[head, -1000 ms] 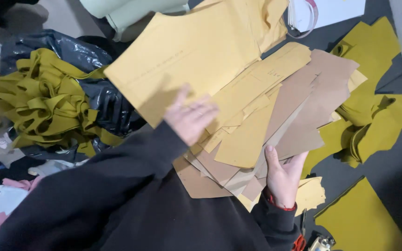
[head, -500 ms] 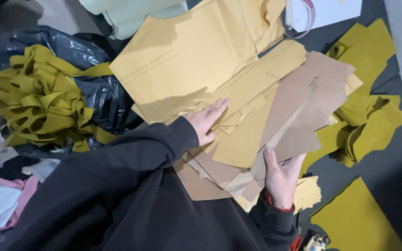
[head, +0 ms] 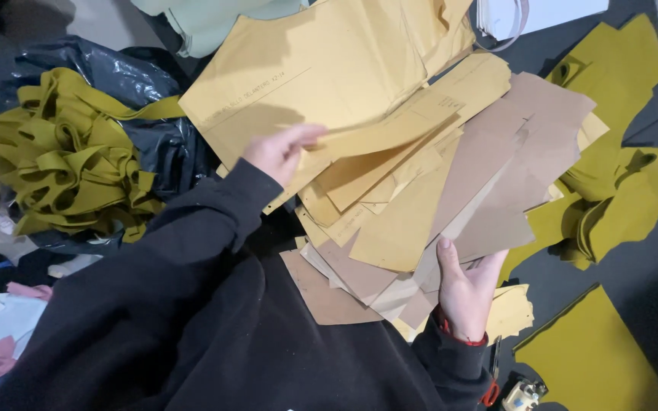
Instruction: The person sorts through a stack of paper patterns on a table, then places a pattern on a piece of yellow fabric. They trace the pattern with a pen and use a rotary cutter to cut the fabric along the traced lines. The person repeats this process with another pattern piece.
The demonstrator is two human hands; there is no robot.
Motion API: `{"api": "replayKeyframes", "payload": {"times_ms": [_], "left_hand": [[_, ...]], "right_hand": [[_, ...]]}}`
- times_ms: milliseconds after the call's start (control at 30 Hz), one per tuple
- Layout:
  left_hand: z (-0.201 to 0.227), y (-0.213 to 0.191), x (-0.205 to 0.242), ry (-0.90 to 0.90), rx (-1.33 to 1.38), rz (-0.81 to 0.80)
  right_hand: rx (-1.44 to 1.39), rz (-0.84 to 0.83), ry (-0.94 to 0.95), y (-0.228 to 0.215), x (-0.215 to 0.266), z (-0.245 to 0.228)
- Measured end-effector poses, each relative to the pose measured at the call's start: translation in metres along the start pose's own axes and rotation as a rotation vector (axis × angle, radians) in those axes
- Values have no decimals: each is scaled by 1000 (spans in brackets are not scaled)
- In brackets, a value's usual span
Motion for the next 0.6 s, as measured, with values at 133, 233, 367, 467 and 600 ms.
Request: {"api": "replayKeyframes", "payload": {"times_ms": [133,233,367,467,600], "left_hand": [[20,-30,6,-370,-176,35],[88,-18,11,310,-383,261],[124,35,9,503,-581,152],[113,42,0,464,-586,73],[64,40,-5,-14,-332,-373]], "right_hand": [[-19,-28,-14,1,0,0],[3,4,19,2,-1,0],[4,-16,-19,5,0,-4],[-20,-5,-13,4,-4,-2],[-41,-5,-3,-1,2,0]]}}
Point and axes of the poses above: each hand's wrist, its own x-axis away from the middle knuckle, its own y-axis out of the palm, z = x × y, the point moved 8 cm from there along -x, towards the middle knuckle, and after that the axes turned 8 degrees about -x, right-handed, at the moved point
